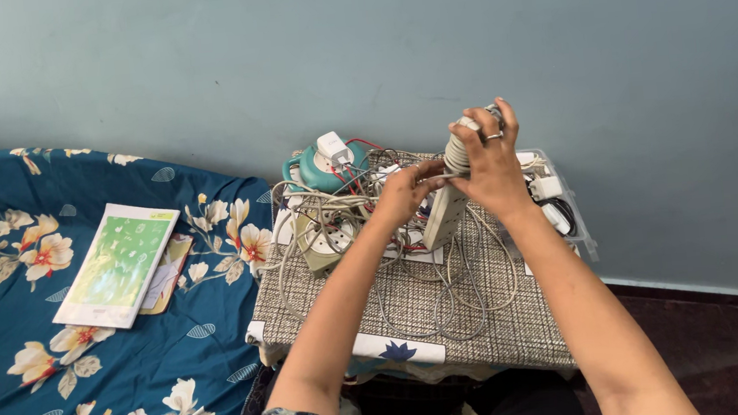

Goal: The person repeatedly wraps and unwraps the cord of a white power strip while seated at a small table. They handle the power strip and its cord by hand, occasionally lifting and rotating it, but do not complete a final organized state within the clip.

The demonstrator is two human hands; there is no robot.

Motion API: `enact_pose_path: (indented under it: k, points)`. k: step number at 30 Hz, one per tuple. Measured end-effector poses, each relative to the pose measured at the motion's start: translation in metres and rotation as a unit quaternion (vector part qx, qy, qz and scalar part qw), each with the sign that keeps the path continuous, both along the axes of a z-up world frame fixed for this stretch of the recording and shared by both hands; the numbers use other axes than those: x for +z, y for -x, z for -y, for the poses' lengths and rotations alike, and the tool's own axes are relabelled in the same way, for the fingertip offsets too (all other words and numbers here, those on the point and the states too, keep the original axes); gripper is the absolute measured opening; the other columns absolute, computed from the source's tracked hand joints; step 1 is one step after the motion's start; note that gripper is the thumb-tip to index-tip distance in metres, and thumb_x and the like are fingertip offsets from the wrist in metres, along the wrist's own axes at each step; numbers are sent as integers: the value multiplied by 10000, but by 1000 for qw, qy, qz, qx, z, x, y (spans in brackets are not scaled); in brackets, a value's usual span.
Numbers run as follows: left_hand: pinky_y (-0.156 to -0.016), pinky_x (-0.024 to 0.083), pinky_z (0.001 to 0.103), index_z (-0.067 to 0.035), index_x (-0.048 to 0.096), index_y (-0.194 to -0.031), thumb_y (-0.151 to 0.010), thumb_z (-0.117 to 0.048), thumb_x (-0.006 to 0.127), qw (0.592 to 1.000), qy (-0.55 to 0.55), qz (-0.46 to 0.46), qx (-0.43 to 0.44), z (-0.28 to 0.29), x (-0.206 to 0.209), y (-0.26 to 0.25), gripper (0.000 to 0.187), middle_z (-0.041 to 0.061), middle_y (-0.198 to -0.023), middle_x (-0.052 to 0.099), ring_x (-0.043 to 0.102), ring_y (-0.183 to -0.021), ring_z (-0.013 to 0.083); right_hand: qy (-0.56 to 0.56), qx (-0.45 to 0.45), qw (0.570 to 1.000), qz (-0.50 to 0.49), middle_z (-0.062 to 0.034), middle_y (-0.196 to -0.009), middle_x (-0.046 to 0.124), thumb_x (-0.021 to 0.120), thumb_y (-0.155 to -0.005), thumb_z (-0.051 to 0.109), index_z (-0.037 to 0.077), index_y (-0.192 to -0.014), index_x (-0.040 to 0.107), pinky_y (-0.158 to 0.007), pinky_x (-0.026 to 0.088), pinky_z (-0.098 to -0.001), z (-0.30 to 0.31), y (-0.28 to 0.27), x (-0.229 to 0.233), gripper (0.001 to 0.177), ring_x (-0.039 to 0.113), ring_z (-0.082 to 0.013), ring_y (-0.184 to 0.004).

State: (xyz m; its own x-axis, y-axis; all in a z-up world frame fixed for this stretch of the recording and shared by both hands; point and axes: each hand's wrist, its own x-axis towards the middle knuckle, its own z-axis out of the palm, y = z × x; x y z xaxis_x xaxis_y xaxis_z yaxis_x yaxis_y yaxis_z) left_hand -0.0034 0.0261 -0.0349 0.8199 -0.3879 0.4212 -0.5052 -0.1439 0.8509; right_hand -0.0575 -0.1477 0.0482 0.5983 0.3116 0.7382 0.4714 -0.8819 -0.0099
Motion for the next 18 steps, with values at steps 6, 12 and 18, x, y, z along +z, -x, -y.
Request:
enact_pose_path:
  k: [6, 12, 18]
  points:
    - [-679, 508, 330, -102, 682, -1300, -895, -168, 735, 980, -160, -74, -97, -26, 41, -21, 414, 95, -995, 780, 625, -753, 169, -21, 64, 998, -14, -89, -1437, 420, 935, -567, 111, 207, -1311, 505, -1187, 375, -511, 12, -3, -1, 864, 165, -429, -1483]
    - [-633, 536, 264, 27, 741, -1130, -965, -134, 678, 912, -127, -234, -312, -58, 42, -43, 240, 58, -814, 713, 641, -673, 113, -28, 80, 996, 8, -73, -1413, 433, 870, -590, 91, 228, -1294, 505, -1217, 349, -514, 14, 2, -7, 805, 174, -410, -1487]
    - [-721, 531, 255, -29, 696, -1095, -970, -184, 647, 915, -53, -241, -320, -51, 14, -27, 205, 28, -907, 752, 662, -786, 92, -64, 77, 995, 5, -55, -1402, 441, 880, -594, 107, 226, -1270, 482, -1266, 273, -590, 30, 3, -10, 793, 179, -414, -1479]
